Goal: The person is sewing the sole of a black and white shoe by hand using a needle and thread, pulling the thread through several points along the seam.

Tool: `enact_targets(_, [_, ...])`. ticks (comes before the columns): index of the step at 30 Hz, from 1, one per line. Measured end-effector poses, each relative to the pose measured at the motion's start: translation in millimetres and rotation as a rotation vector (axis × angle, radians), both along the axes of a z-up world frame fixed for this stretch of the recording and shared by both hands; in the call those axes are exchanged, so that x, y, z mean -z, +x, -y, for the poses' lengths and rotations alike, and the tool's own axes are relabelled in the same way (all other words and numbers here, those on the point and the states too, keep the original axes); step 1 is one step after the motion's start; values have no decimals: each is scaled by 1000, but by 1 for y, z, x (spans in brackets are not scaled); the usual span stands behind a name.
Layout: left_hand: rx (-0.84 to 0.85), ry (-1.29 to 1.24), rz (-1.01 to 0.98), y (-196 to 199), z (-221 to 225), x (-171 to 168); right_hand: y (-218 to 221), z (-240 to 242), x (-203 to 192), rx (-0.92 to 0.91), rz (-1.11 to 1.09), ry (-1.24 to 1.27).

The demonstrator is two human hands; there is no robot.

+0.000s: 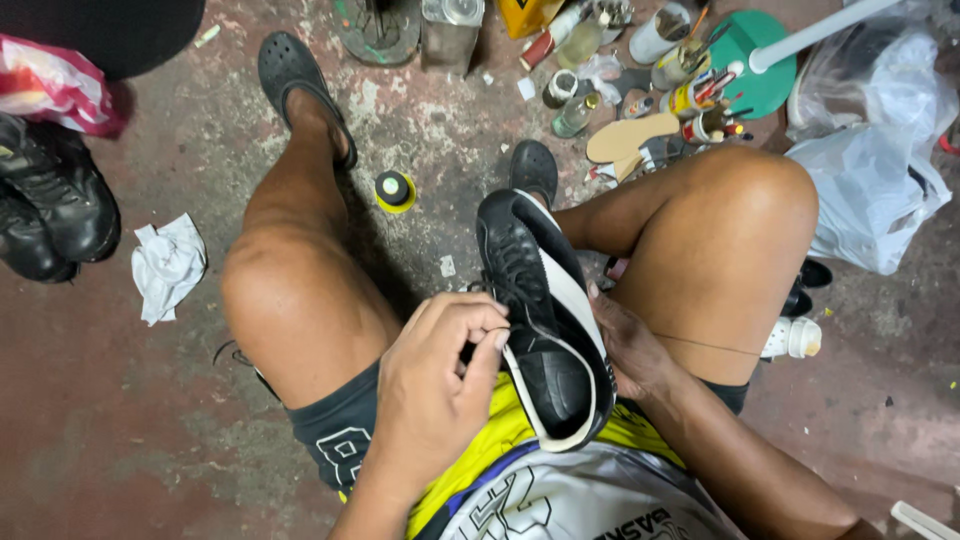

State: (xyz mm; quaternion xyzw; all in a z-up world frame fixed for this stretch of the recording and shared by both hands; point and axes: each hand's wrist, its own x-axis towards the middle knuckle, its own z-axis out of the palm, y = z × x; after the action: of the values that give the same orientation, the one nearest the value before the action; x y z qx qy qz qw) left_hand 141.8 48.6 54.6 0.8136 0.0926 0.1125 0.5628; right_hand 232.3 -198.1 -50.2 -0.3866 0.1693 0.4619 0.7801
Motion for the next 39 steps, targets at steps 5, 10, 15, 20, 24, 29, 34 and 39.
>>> enact_targets(5, [81,-1071,47,-2,-9,20,4,-3,-4,-24,-70,-22])
enact_targets(10, [-101,-790,94,-13,-40,4,4,-3,-7,-13,-92,-78])
enact_targets(15, [-86,-130,-107,3,-35,13,0,3,2,15,-69,62])
enact_targets(20, [-43,-295,-359,15,-12,28,-1,5,9,26,-53,-34])
enact_targets(24, [21,-785,-156,17,-27,33,-3,9,10,13,-82,-55])
enact_targets(29, [153,-330,-194,11,-55,18,-1,12,12,-32,-79,-93])
enact_targets(34, [55,62,-284,18,-67,-19,-6,14,14,-27,-51,-97])
enact_targets(39, [44,572,186,31,-50,-49,-9,8,12,-70,4,-53])
